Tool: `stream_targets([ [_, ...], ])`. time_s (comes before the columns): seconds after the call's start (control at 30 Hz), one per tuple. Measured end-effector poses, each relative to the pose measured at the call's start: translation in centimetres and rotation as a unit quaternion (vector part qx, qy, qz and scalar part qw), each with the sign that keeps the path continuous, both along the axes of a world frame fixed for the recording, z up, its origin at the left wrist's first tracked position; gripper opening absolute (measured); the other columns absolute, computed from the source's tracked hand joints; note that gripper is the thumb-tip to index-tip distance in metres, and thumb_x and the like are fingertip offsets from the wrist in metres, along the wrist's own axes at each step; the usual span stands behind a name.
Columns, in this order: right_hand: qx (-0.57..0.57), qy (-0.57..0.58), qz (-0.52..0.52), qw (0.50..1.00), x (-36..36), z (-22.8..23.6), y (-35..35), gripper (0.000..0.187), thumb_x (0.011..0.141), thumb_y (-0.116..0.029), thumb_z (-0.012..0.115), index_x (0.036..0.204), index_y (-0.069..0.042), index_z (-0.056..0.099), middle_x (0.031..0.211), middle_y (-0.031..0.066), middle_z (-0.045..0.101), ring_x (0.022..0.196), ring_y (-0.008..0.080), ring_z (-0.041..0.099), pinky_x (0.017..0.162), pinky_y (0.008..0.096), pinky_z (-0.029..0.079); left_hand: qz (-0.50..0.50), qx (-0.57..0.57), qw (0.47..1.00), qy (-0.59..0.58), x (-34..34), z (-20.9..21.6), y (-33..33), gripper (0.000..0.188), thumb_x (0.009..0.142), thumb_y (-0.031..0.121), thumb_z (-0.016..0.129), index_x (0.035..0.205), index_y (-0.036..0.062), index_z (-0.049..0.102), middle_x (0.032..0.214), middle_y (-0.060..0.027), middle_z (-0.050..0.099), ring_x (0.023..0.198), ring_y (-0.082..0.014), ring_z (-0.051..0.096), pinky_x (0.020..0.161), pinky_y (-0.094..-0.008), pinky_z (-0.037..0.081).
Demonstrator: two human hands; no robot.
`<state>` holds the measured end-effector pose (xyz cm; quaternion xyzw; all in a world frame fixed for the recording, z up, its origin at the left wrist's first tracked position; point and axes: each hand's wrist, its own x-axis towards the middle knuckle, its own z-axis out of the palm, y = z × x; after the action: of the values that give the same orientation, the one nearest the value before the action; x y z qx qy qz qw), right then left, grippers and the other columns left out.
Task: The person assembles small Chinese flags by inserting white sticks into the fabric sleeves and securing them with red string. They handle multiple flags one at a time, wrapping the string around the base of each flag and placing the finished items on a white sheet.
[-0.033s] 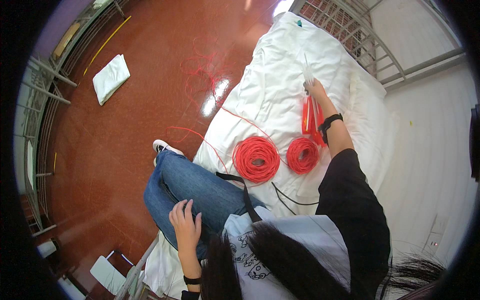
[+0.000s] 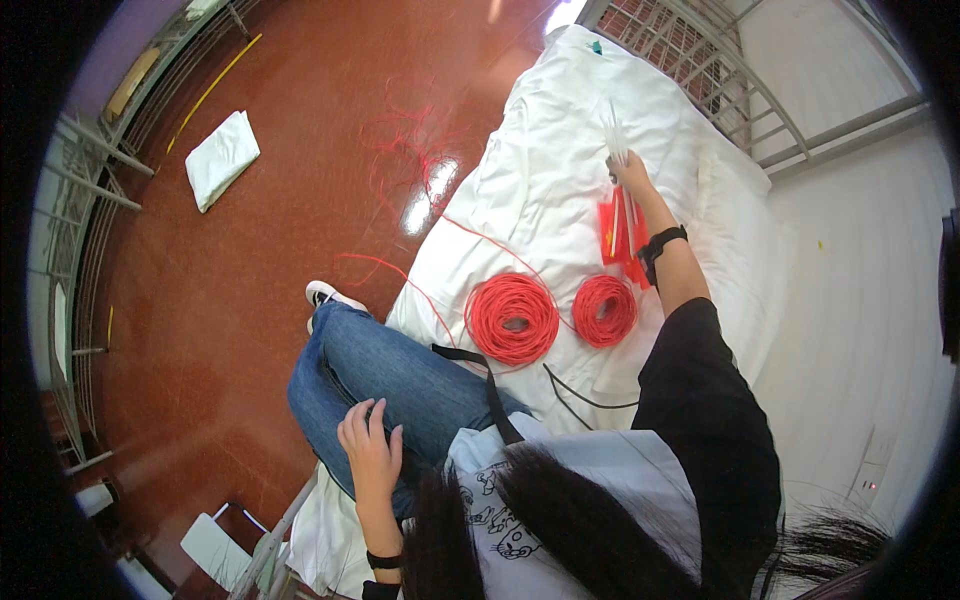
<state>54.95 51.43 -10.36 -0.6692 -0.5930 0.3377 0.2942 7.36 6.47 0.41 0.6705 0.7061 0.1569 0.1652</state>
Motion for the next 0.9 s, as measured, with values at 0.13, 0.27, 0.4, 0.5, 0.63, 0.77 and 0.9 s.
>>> stream_targets([
  [0.13,0.13,-0.004,0.062,0.99,-4.1,6.8,-0.4,0.024,0.085,-0.018,0.063,0.101,-0.001,0.057,0.075,0.0077,0.062,0.068,0.0156,0.058,0.063,0.0308,0.048,-0.002,0.042,0.999,-0.006,-0.2,0.4,-0.1,0.041,0.077,0.009,0.064,0.116,0.0016,0.053,0.116,-0.0144,0.051,0.112,-0.0326,0.045,0.097,-0.0464,0.032],
  [0.27,0.237,-0.167,0.218,0.932,-10.4,13.0,-3.9,0.025,0.08,-0.011,0.061,0.105,-0.006,0.06,0.082,0.0101,0.063,0.079,0.0257,0.06,0.072,0.0363,0.047,0.006,0.083,0.995,-0.059,-0.3,1.2,-0.2,0.038,0.076,0.008,0.065,0.112,0.0014,0.056,0.105,-0.0121,0.057,0.102,-0.0317,0.052,0.095,-0.0441,0.035],
  [0.4,0.367,-0.278,0.433,0.775,-18.9,15.9,-9.4,0.028,0.071,-0.008,0.059,0.099,-0.013,0.062,0.079,0.0092,0.062,0.078,0.0271,0.061,0.071,0.04,0.047,0.056,0.053,0.974,-0.215,-0.2,2.3,0.1,0.032,0.083,0.01,0.061,0.112,-0.0011,0.056,0.099,-0.0118,0.062,0.093,-0.0255,0.059,0.087,-0.0371,0.042],
  [0.5,0.365,-0.216,0.572,0.702,-25.3,16.3,-15.1,0.026,0.066,-0.004,0.06,0.09,-0.012,0.061,0.075,0.0053,0.058,0.075,0.026,0.056,0.073,0.0375,0.043,0.138,-0.007,0.9,-0.414,-0.5,3.1,0.4,0.03,0.092,0.016,0.051,0.115,-0.0026,0.055,0.102,-0.011,0.063,0.089,-0.0205,0.061,0.081,-0.0314,0.046],
  [0.63,0.301,-0.11,0.702,0.636,-31.9,15.7,-23.1,0.024,0.065,-0.007,0.06,0.088,-0.012,0.059,0.073,0.0048,0.056,0.077,0.0254,0.057,0.076,0.0378,0.042,0.168,-0.092,0.777,-0.6,-1.9,3.3,1.3,0.048,0.099,0.039,0.034,0.121,0.0005,0.052,0.103,-0.0111,0.064,0.087,-0.0177,0.062,0.078,-0.0274,0.048],
  [0.77,0.3,-0.137,0.775,0.54,-35.9,14.3,-28.5,0.024,0.063,-0.012,0.063,0.086,-0.012,0.06,0.076,0.0023,0.058,0.081,0.0225,0.059,0.077,0.0355,0.043,0.166,-0.213,0.759,-0.592,-2.8,3.2,0.4,0.048,0.095,0.038,0.045,0.124,-0.001,0.049,0.103,-0.0101,0.063,0.087,-0.0147,0.062,0.076,-0.0263,0.049],
  [0.9,0.273,-0.198,0.771,0.54,-37.8,13.2,-30.1,0.021,0.064,-0.013,0.064,0.085,-0.013,0.06,0.077,0.0027,0.059,0.082,0.0222,0.06,0.075,0.0352,0.044,0.185,-0.204,0.676,-0.684,-2.8,2.5,-1.6,0.047,0.097,0.033,0.041,0.125,-0.0051,0.045,0.111,-0.0165,0.061,0.094,-0.0243,0.064,0.08,-0.0335,0.054],
])
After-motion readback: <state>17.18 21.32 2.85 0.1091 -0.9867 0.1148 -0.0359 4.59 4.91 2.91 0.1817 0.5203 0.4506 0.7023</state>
